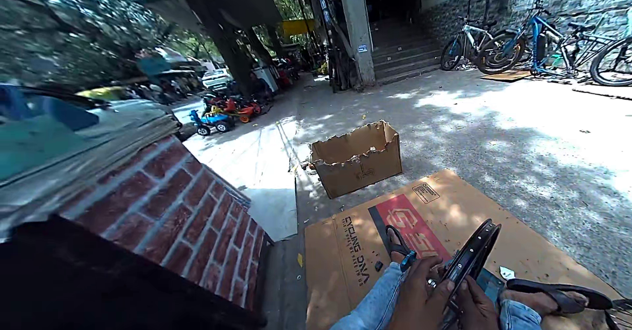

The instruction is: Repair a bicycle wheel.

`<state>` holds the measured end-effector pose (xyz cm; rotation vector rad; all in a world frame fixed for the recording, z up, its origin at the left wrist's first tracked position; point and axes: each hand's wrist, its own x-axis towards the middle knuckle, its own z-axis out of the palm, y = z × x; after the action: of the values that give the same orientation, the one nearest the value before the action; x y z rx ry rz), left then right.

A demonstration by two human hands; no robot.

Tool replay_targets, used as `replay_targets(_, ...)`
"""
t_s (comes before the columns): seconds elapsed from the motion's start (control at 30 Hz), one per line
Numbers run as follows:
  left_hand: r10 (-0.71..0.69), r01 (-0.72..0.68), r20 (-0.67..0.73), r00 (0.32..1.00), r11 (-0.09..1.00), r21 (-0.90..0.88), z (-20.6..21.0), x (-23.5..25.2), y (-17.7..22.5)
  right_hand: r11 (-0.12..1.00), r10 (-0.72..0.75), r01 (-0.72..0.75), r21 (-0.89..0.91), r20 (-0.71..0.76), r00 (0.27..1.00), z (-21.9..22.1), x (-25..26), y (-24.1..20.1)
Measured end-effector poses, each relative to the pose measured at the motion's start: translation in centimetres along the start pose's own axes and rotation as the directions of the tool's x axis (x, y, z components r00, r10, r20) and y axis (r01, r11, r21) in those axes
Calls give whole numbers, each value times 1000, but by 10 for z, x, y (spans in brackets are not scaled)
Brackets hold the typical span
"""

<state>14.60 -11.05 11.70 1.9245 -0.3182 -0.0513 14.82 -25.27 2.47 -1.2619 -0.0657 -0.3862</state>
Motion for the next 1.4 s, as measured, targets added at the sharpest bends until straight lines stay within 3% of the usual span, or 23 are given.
replay_targets(0.1, 111, -111, -43, 993, 994, 3, 3, -4, -2, 995, -12, 8, 104, 40, 999, -1, 14, -12)
replay_targets(0.2, 118, -120, -82, 990, 993, -21, 4, -8, -1, 992, -56, 51, 116, 38, 998, 3, 12, -13)
replay_targets(0.47, 179, -180, -31, 983, 983, -24, 6, -15, -3, 958, -100, 136, 254, -150, 984, 15, -7, 0)
replay_targets(0.67, 212, -221, -114, 971, 973, -71, 8, -16, -16, 939, -37, 2, 345, 94, 995, -8, 3, -1)
replay_targets(0.77, 202, -214, -121, 972, 972, -98, 13, -16, -14, 947, 3, -83, 310, 250, 968, -33, 16, -5)
replay_targets(0.83, 206, -216, -99, 973, 972, -93, 13, -12, -10, 959, 0, -77, 271, 274, 962, -37, 23, -8)
replay_targets(0.9, 213, -219, -69, 975, 971, -97, 7, -3, -9, 968, -36, -10, 252, 178, 983, -26, 23, -8)
replay_targets(0.97, 222, -218, 17, 975, 967, -129, 3, 4, -15, 969, -87, 101, 227, -68, 994, 0, 5, -4)
replay_targets(1.03, 197, -175, 137, 971, 972, -157, -2, 10, -19, 966, -149, 206, 153, -320, 936, 32, -10, -4)
replay_targets(1.1, 135, -95, 206, 969, 976, -194, -6, 13, -21, 964, -215, 263, 45, -450, 867, 56, -15, -2)
replay_targets(1.23, 96, -60, 196, 976, 981, -182, -11, 15, -24, 980, -189, 200, -6, -363, 912, 51, -11, -3)
replay_targets(1.4, 130, -97, 118, 984, 964, -248, 10, 7, -16, 983, -120, 155, 94, -309, 943, 27, -18, -8)
